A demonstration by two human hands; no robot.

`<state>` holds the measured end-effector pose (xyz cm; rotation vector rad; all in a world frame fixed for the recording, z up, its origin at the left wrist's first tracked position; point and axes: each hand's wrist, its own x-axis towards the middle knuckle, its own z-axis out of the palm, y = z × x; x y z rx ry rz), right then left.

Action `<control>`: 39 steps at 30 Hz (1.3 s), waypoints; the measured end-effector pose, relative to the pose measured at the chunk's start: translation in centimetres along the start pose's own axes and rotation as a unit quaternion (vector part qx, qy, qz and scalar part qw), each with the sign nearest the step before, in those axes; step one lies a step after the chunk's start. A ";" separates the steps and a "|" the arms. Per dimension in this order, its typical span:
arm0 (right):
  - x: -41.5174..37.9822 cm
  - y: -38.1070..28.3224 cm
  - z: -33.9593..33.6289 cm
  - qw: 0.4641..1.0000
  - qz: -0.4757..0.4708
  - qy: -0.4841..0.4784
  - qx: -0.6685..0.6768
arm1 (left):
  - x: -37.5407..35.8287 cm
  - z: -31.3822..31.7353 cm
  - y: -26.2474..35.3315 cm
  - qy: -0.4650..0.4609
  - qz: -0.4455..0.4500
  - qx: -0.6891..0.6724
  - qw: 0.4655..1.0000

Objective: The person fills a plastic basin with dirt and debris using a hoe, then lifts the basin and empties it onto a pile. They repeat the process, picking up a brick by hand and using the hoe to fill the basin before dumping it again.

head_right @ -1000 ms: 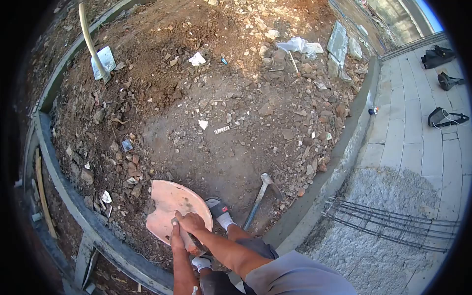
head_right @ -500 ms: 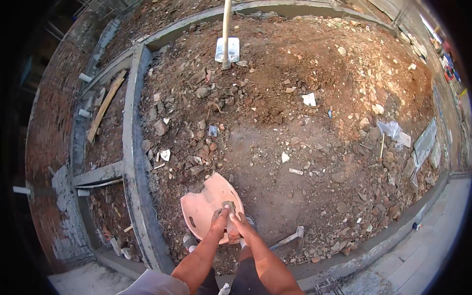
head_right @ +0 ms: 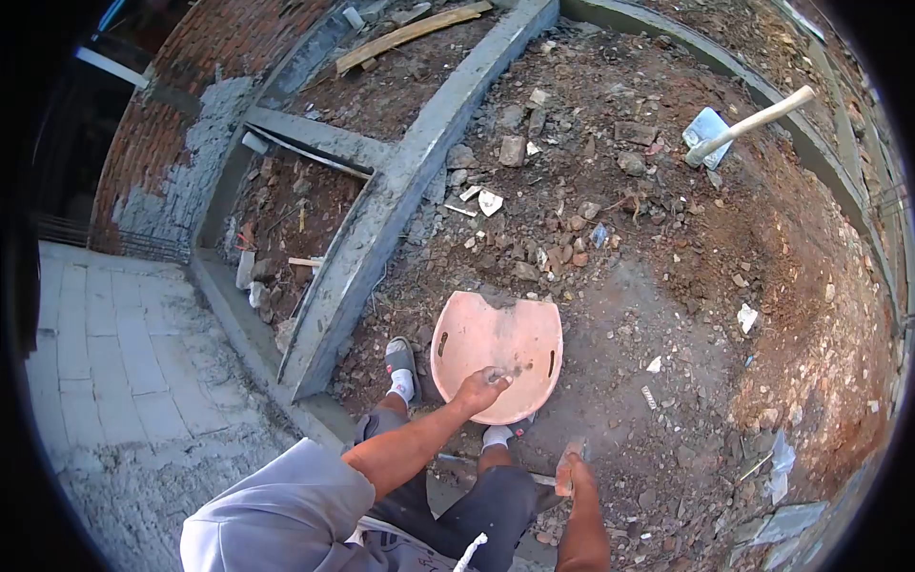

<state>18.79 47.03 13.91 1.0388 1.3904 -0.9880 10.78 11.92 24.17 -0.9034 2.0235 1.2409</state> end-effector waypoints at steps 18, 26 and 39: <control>-1.8 -20.6 39.5 0.720 -0.116 0.156 -0.666 | 3.3 -27.1 -36.5 0.176 -0.194 -0.145 0.954; -6.2 -34.0 81.5 0.802 -0.250 -0.071 -0.537 | -0.7 -34.9 -55.0 0.248 -0.316 -0.205 0.893; 4.1 -26.8 80.8 0.541 -0.409 0.009 -0.735 | 3.3 -27.2 -56.2 0.276 -0.374 -0.290 0.836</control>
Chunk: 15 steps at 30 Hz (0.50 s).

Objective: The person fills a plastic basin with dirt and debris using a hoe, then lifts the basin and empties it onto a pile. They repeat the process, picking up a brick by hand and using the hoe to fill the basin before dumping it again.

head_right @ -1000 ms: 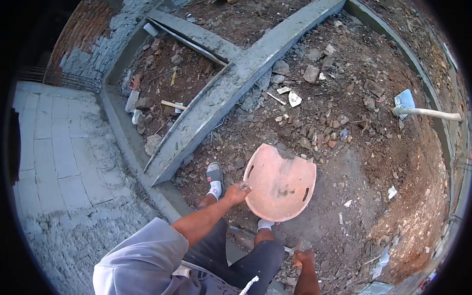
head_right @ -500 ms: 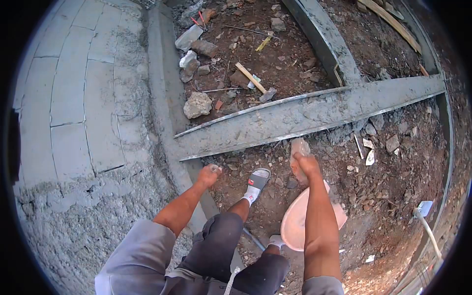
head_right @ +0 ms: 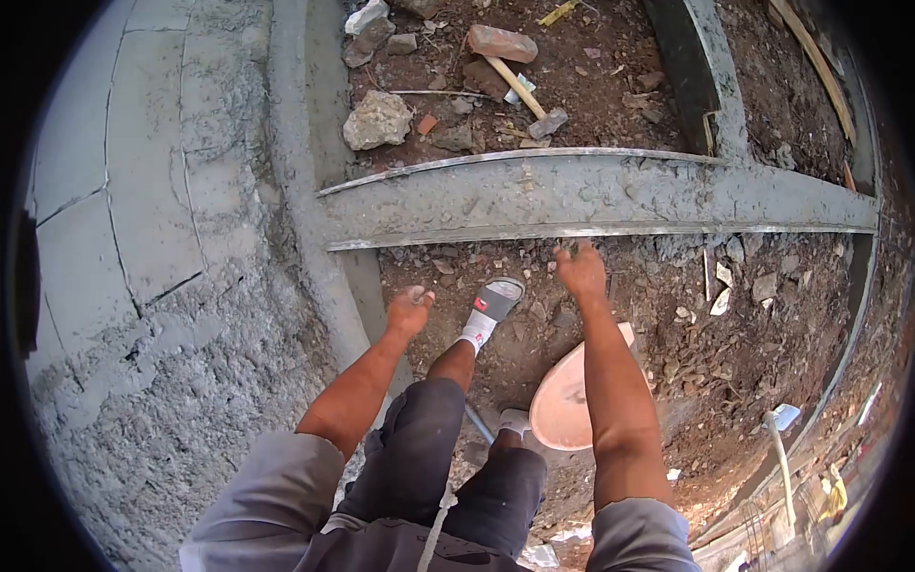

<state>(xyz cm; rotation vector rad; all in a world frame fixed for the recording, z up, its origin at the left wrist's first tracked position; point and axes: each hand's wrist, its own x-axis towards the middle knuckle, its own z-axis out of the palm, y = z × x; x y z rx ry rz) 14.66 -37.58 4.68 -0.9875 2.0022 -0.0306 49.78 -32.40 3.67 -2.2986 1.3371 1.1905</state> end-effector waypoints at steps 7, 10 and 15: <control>-2.9 -0.9 6.4 0.964 -0.194 0.083 -0.161 | 3.9 -3.7 4.0 0.179 0.175 0.231 0.940; 1.2 -2.6 8.4 0.929 -0.280 0.114 -0.213 | 8.3 -3.4 4.3 0.112 0.214 0.282 0.929; 5.2 -3.2 12.0 0.899 -0.285 0.124 -0.309 | 10.7 -1.7 4.5 0.126 0.221 0.343 0.904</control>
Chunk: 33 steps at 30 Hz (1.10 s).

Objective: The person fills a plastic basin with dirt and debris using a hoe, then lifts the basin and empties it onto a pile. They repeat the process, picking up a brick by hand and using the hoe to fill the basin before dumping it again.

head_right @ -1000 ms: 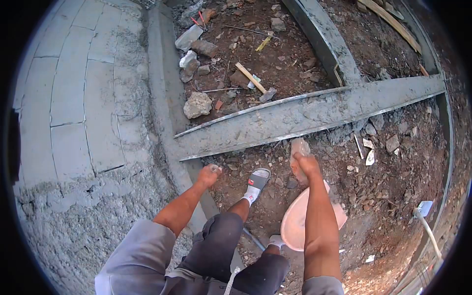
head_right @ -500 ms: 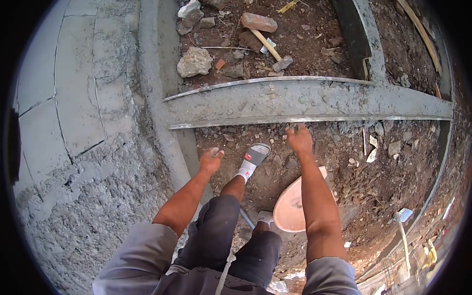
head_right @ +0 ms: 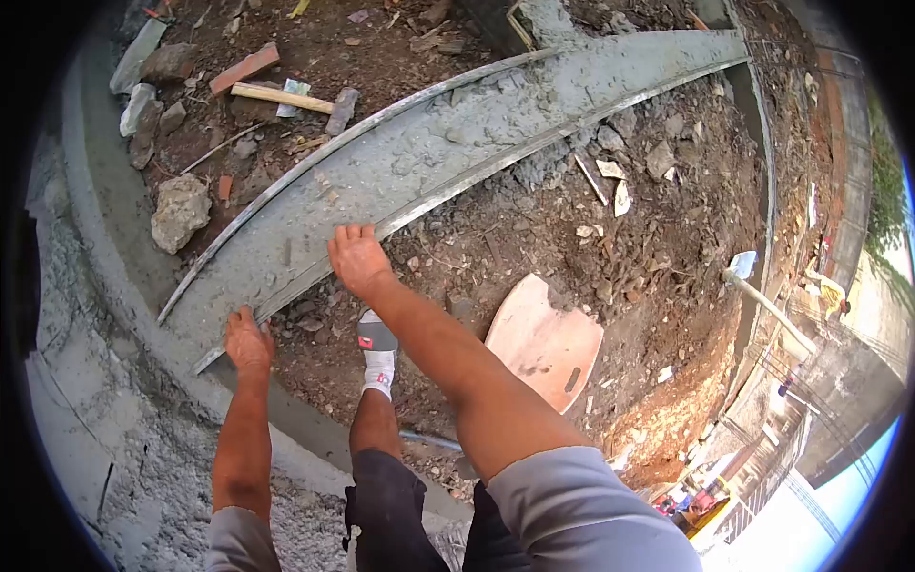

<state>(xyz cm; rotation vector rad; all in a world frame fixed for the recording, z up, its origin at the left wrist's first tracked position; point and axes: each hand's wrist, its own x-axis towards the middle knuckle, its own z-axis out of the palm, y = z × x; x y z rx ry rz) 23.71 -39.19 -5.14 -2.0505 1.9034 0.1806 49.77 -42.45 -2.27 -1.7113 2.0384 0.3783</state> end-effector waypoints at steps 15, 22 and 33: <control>-1.4 0.1 2.6 0.989 0.012 0.140 0.048 | -1.1 3.4 -1.7 0.160 0.072 -0.109 0.978; -1.7 0.2 3.3 0.989 0.013 0.145 0.037 | -0.9 4.7 -2.3 0.196 0.070 -0.104 0.973; -4.2 0.4 0.9 0.974 -0.038 0.189 0.116 | -3.1 3.5 -0.6 0.195 0.056 -0.080 0.976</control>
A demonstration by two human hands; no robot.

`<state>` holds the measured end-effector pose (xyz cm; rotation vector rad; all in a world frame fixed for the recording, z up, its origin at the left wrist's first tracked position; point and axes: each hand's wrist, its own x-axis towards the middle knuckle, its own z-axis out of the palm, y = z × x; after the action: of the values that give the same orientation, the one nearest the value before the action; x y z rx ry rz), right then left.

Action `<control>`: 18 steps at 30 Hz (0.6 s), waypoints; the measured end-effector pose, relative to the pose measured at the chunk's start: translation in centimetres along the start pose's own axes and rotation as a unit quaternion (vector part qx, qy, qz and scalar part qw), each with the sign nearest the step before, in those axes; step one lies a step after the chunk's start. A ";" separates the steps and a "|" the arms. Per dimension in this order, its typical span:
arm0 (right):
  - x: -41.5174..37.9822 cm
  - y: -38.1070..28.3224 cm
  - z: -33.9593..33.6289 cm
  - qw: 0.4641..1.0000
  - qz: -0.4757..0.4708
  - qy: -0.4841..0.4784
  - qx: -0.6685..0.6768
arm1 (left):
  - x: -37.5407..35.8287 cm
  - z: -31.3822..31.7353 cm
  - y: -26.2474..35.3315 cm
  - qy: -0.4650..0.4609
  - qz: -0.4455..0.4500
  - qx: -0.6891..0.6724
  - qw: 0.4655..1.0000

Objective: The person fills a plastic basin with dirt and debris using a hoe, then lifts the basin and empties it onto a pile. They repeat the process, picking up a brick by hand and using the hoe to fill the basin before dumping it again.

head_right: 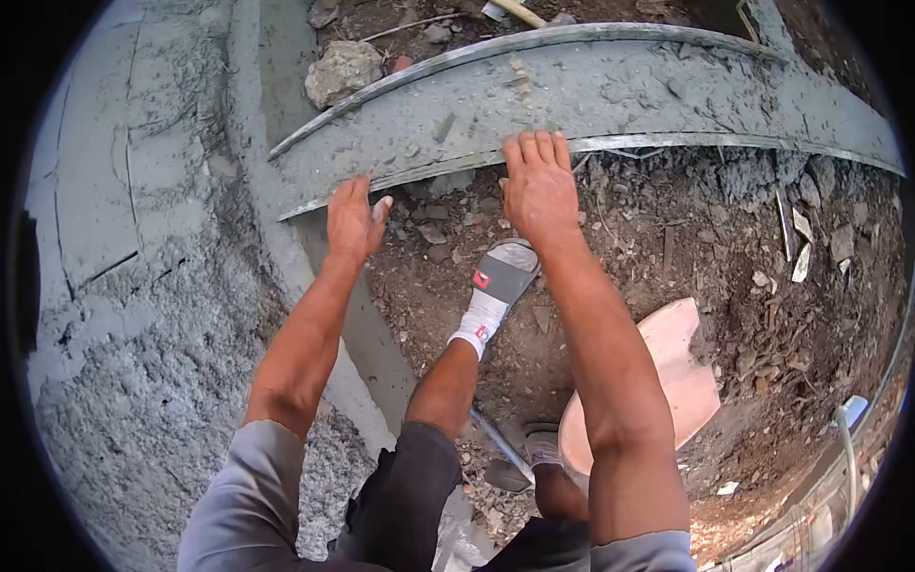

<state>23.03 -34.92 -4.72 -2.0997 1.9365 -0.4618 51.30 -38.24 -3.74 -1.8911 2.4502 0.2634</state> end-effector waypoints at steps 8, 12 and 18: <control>-21.1 0.2 -2.7 0.933 0.317 -0.099 0.136 | -0.5 1.0 3.9 -0.073 -0.172 0.007 0.982; -40.7 1.9 -6.2 0.811 0.557 -0.178 0.006 | -1.3 0.4 5.2 -0.100 -0.165 0.028 0.981; -56.6 2.1 -9.9 0.562 0.807 -0.179 -0.011 | -3.5 0.2 9.4 -0.167 -0.165 0.019 0.972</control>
<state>13.36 21.59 -0.08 0.2692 2.4684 0.3891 43.14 -32.52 -2.37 -2.0055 1.8831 0.4695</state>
